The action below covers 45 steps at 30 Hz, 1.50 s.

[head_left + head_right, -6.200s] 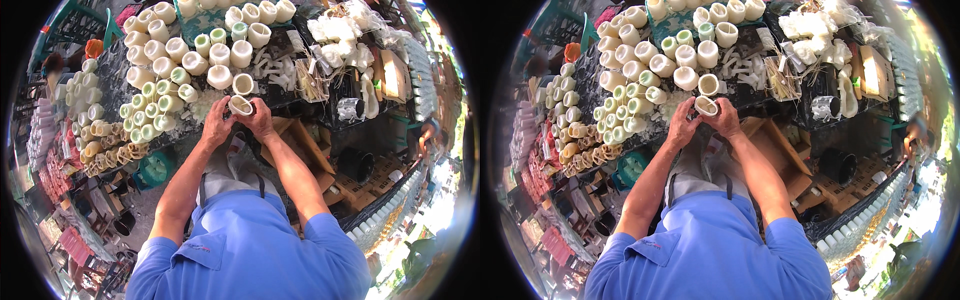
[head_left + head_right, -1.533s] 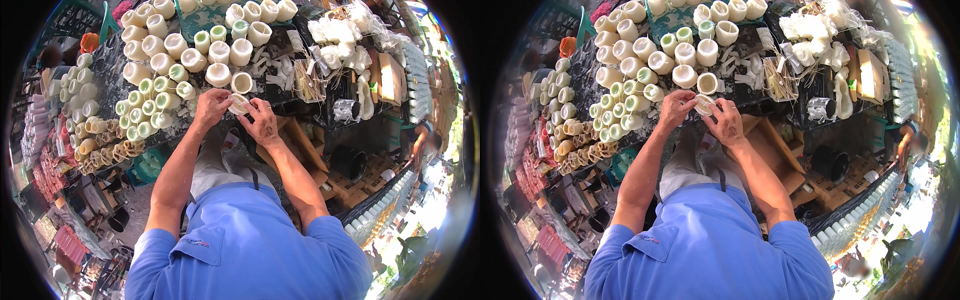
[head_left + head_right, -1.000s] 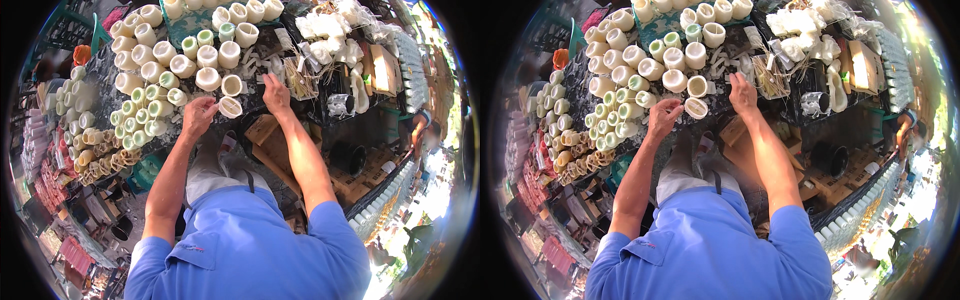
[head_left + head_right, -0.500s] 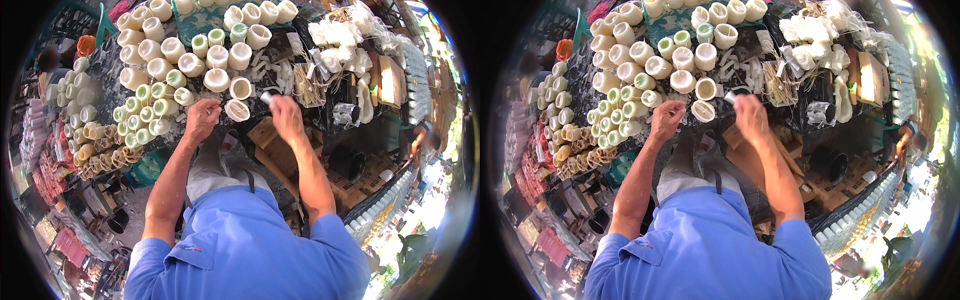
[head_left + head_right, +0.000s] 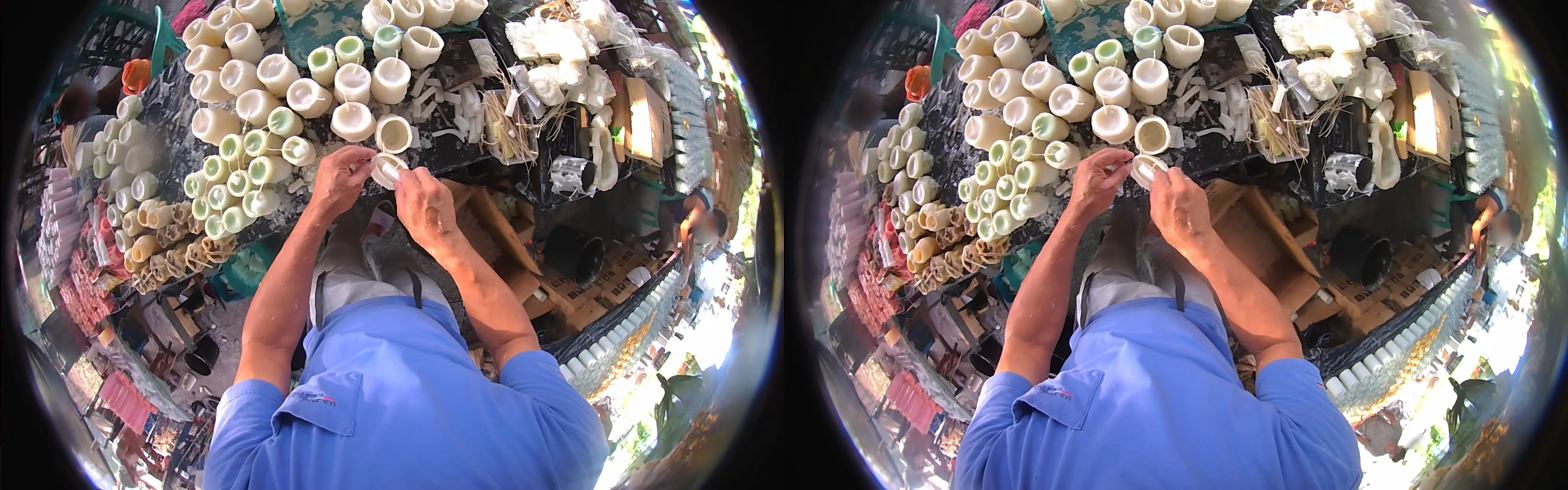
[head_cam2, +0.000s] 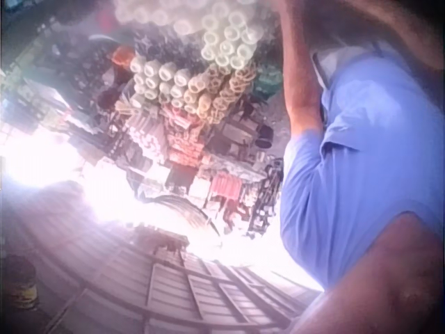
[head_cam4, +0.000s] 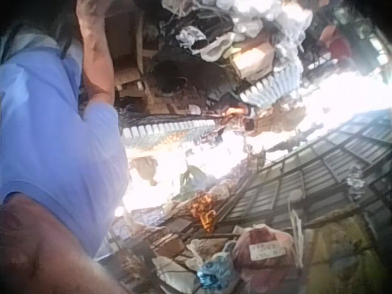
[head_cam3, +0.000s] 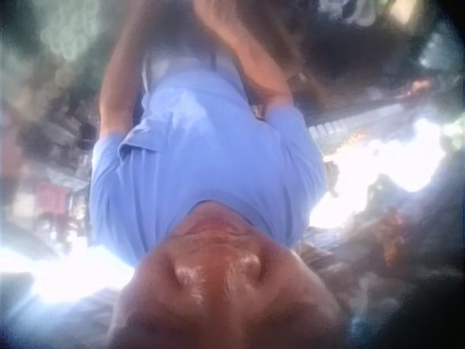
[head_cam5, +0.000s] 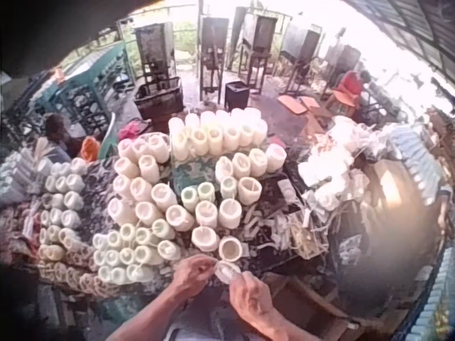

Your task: The person repeatedly picks up small white cylindrical candle bodies and inserts wicks into their centers. The person handles the candles one at a time, aligns the wick, and places the finished candles back on the table among many others.

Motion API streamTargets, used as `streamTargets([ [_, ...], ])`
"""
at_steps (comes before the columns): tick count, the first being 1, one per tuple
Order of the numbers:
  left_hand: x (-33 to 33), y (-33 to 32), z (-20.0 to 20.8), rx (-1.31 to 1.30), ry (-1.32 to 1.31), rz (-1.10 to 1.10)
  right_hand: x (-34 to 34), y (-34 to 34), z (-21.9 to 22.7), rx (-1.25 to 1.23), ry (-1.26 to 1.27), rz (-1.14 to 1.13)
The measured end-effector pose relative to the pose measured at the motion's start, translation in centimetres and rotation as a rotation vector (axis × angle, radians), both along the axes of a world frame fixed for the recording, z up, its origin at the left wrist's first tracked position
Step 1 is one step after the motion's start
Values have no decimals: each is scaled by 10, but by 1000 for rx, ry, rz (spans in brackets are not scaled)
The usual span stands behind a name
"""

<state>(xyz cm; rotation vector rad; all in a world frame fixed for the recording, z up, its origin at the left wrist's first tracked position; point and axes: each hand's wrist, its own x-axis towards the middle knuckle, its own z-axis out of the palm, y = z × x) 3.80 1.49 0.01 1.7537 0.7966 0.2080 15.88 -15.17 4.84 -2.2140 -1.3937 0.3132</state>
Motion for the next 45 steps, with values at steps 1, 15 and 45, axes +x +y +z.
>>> streamTargets([
  [1, -1, 0, -2, -1, 0, -4, 1, 0, -1, -6, -4, 13],
  [15, -4, 0, -7, -87, -8, -7, -1, 3, -24, 165, -43, 37],
  [45, -17, -25, -22, 441, -195, -218, 42, 4, -29, 224, 29, 286],
])
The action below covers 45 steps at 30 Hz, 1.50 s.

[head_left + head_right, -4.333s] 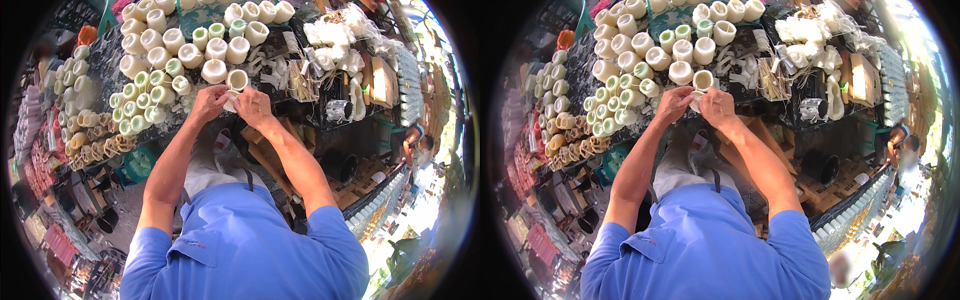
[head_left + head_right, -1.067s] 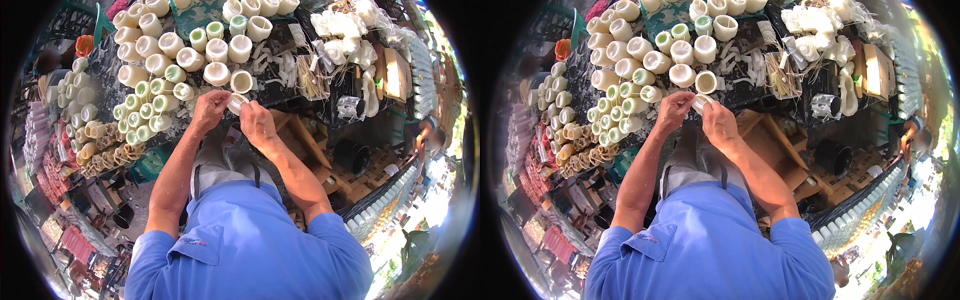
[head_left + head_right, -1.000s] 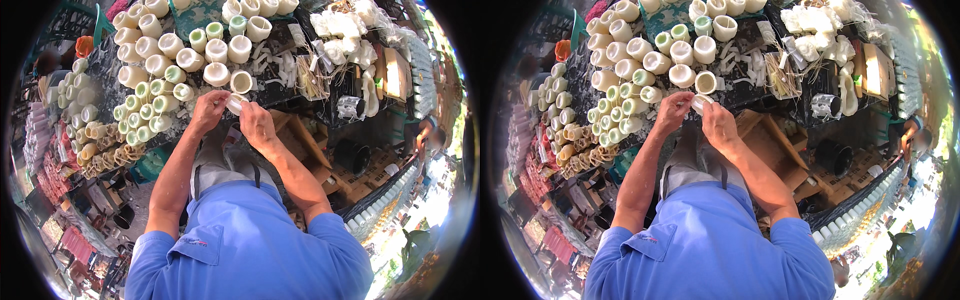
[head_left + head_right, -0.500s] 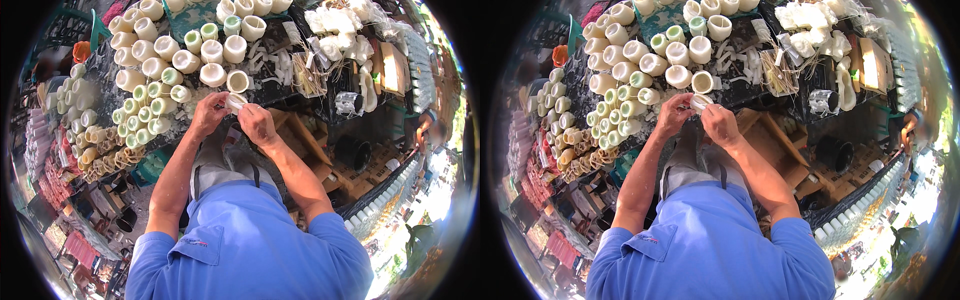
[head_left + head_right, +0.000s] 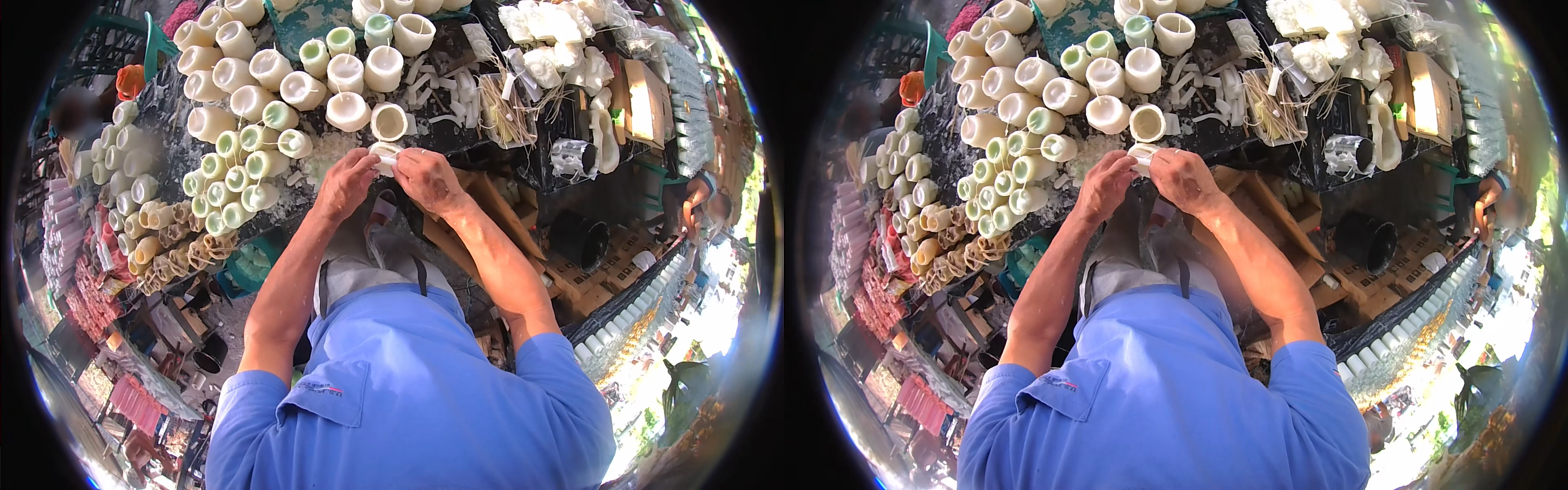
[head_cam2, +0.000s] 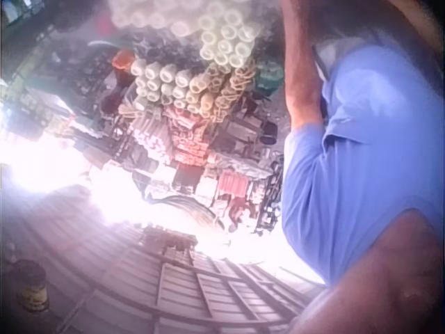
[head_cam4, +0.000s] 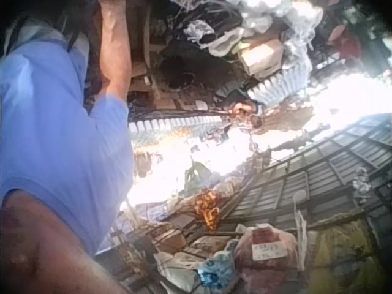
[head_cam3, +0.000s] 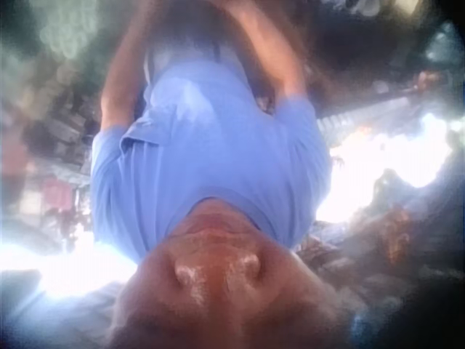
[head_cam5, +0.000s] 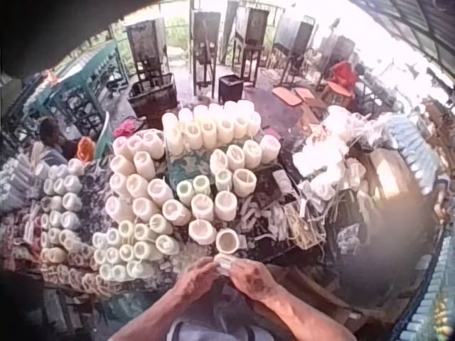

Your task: The person repeatedly picks up small white cylindrical candle bodies and inserts wicks into their centers. The person handles the candles one at a time, aligns the wick, and places the finished candles back on the table among many others.

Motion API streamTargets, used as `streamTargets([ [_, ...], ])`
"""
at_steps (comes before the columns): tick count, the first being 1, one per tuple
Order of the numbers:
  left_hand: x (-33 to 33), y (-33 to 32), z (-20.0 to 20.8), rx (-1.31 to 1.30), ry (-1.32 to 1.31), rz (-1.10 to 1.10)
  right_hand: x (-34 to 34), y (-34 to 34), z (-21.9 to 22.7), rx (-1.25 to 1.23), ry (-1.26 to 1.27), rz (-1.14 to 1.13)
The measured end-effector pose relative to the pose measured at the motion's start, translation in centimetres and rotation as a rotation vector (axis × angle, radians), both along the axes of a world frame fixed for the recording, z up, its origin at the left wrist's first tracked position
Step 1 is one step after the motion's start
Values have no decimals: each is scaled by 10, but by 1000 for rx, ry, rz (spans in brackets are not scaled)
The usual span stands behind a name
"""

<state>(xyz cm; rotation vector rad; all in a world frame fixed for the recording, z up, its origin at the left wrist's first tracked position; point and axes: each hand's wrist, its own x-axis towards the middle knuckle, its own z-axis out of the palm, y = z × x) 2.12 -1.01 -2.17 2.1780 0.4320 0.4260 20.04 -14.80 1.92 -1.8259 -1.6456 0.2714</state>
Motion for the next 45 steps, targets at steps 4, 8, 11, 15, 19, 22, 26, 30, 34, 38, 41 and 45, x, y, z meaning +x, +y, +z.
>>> streamTargets([
  [4, 4, 0, -2, 109, -32, 25, -1, -7, 4, 39, 60, -18],
  [8, 9, 1, -1, 194, -70, -3, -4, -17, 6, 19, 15, -74],
  [11, 13, 1, 1, 214, -55, -20, -7, -22, 1, 16, -5, -130],
  [15, 14, 1, 1, 233, -20, -31, -9, -26, -4, 46, -27, -181],
  [19, 13, 3, 0, 171, 20, -46, -12, -31, -7, 38, -1, -243],
  [22, 8, 0, 2, 310, -59, -55, -10, -32, -13, 25, 13, -251],
  [26, 8, -5, 4, 386, -77, -97, -2, -34, -20, 21, 31, -213],
  [30, 10, -5, 3, 421, -52, -101, 5, -36, -21, 49, -3, -146],
  [34, 9, -8, 2, 494, -51, -170, 9, -36, -19, 41, -12, -123],
  [38, 10, -16, 0, 549, -67, -151, 8, -38, -19, 9, 63, -134],
  [41, 11, -17, 0, 571, -49, -137, 5, -38, -19, 10, 88, -158],
  [45, 15, -18, 4, 573, -13, -150, -3, -36, -16, 11, 96, -214],
])
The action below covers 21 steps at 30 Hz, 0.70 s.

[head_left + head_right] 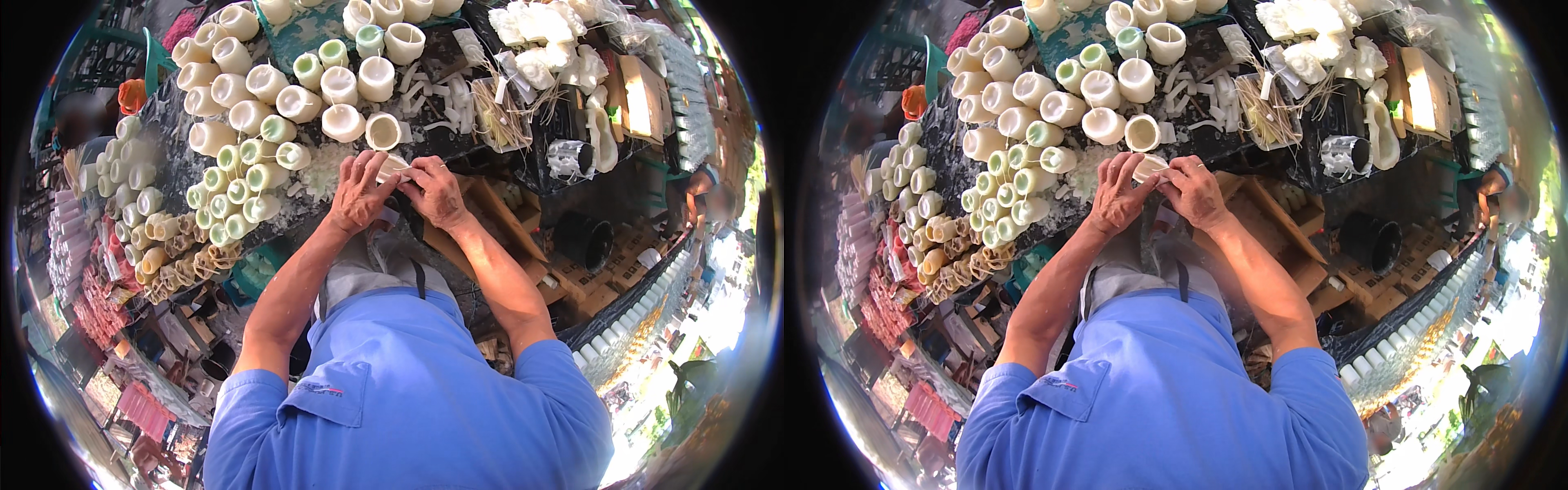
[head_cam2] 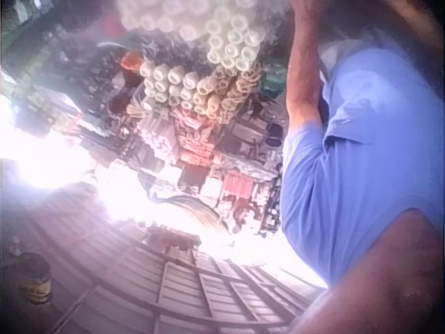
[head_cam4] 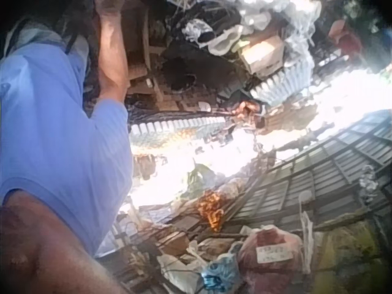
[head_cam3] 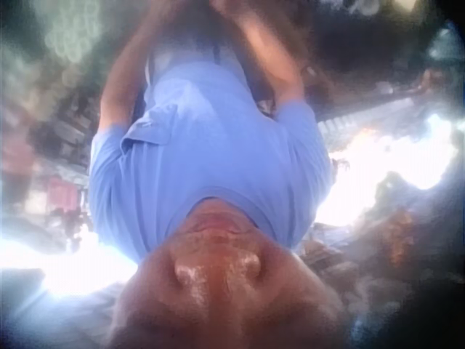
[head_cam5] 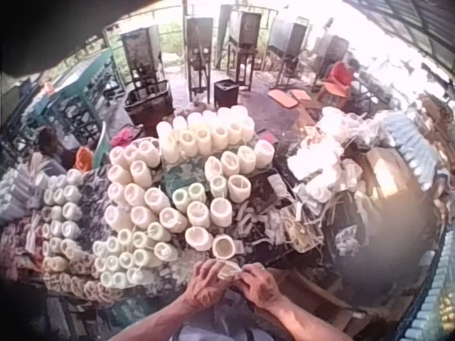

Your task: The person repeatedly picks up small white cylindrical candle bodies and inserts wicks into their centers. The person handles the candles one at a time, aligns the wick, and places the finished candles back on the table among many others.

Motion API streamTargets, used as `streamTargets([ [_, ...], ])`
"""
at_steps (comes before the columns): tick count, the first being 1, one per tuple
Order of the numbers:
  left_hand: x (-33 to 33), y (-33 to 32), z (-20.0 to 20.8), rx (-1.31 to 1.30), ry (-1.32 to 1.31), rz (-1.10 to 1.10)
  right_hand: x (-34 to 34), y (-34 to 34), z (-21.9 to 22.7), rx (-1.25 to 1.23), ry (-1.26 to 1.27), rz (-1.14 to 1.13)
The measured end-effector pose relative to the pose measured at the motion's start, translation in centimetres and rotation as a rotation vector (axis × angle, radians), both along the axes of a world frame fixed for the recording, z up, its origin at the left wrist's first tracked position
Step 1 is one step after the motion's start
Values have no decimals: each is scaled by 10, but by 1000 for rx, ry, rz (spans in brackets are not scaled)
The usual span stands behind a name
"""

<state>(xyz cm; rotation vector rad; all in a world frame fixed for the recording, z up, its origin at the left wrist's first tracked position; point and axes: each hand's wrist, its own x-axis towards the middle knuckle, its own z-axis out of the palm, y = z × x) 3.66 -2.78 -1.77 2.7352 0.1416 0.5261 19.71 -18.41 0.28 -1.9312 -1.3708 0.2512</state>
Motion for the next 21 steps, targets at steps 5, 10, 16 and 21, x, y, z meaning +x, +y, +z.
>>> streamTargets([
  [5, -8, 2, 6, -120, -28, 83, -6, 1, 3, 9, -160, 4],
  [10, -23, 5, 6, -672, 80, 391, -7, 1, 2, -7, -214, 9],
  [16, -11, 30, -3, -856, 120, 217, -28, 4, -4, -104, 319, -254],
  [21, -5, 46, -6, -888, 187, 113, -29, 13, -14, -21, 282, -185],
])
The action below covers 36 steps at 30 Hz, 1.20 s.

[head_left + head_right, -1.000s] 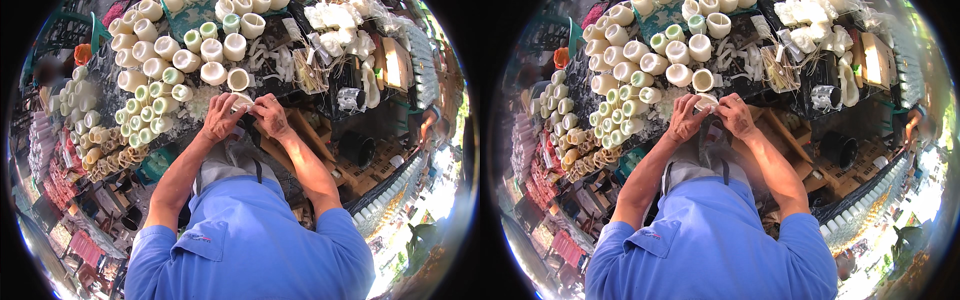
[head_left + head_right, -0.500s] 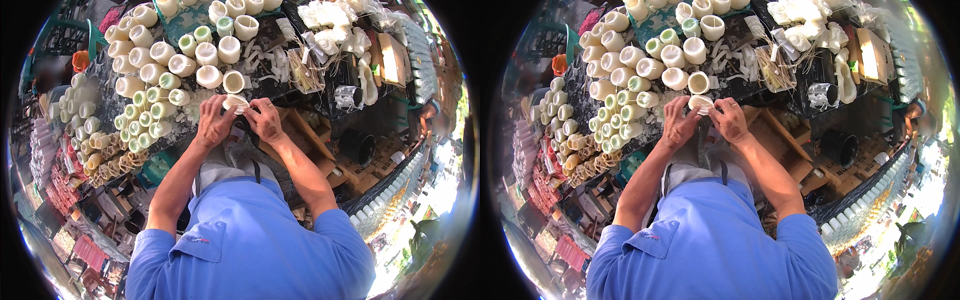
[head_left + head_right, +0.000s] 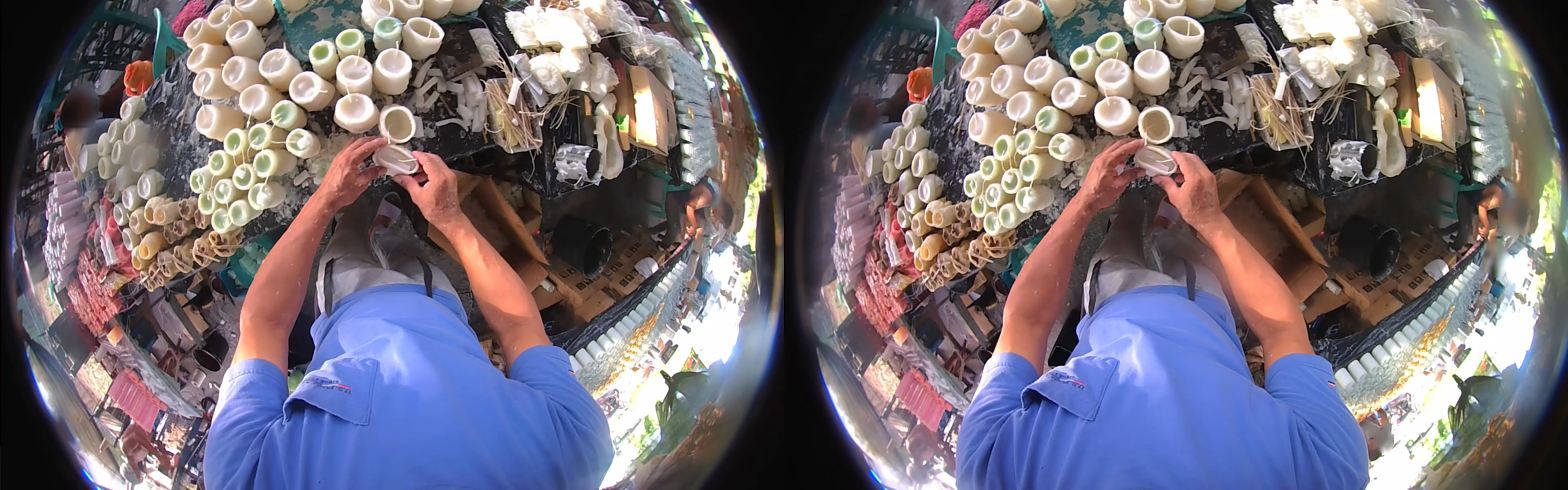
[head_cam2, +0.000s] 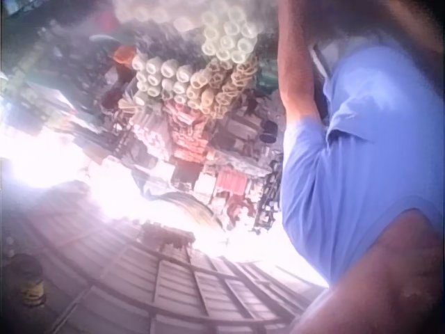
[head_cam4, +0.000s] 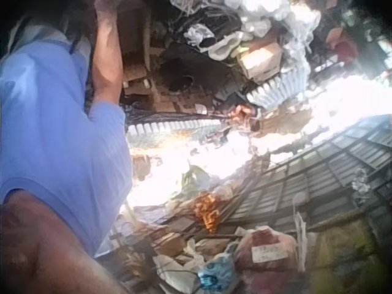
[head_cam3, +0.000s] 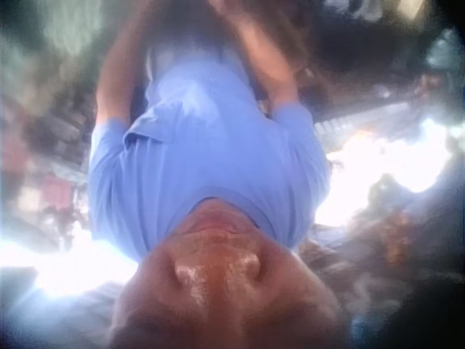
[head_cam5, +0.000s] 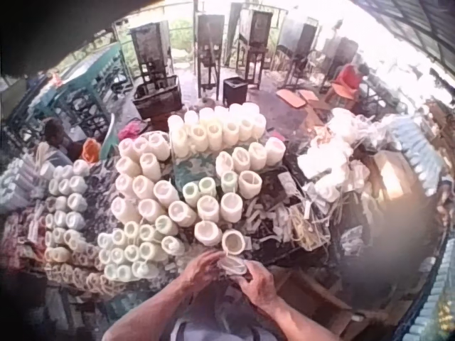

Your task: The person repeatedly picks up small white cylindrical candle bodies and inserts wicks into their centers. The person handles the candles one at a time, aligns the wick, and places the finished candles back on the table among many others.

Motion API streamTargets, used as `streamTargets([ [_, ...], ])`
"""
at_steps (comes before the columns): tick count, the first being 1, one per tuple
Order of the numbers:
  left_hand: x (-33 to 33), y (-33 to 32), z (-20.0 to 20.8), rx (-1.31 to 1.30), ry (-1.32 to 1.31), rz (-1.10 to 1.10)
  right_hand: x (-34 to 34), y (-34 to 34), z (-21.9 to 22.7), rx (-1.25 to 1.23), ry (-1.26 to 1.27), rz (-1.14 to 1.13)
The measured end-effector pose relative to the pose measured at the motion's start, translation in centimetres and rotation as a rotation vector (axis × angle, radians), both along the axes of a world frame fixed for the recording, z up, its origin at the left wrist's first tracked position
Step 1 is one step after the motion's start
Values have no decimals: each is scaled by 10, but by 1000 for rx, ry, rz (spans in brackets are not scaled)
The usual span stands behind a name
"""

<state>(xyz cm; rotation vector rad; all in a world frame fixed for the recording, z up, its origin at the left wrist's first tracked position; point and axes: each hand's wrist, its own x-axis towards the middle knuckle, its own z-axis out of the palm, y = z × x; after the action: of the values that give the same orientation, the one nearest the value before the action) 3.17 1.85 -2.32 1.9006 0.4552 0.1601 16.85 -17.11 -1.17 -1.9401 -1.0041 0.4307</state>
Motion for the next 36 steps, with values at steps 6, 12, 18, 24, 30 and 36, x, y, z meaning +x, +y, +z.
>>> streamTargets([
  [6, 0, -2, -2, -1, -26, 29, 9, 0, 6, -26, -88, 105],
  [12, -11, 5, -4, 27, -22, 11, 15, -4, 10, -114, -59, 142],
  [18, -12, 7, -10, 46, -85, 82, 32, 3, 5, -118, -58, 246],
  [24, -28, 14, -12, -179, -109, 472, 39, 8, 15, -165, -95, 312],
  [30, -32, -51, -21, -135, -63, 571, 29, 15, 7, -168, -250, 290],
  [36, -21, -74, -26, -194, -57, 580, 21, 11, -4, -82, -255, 212],
])
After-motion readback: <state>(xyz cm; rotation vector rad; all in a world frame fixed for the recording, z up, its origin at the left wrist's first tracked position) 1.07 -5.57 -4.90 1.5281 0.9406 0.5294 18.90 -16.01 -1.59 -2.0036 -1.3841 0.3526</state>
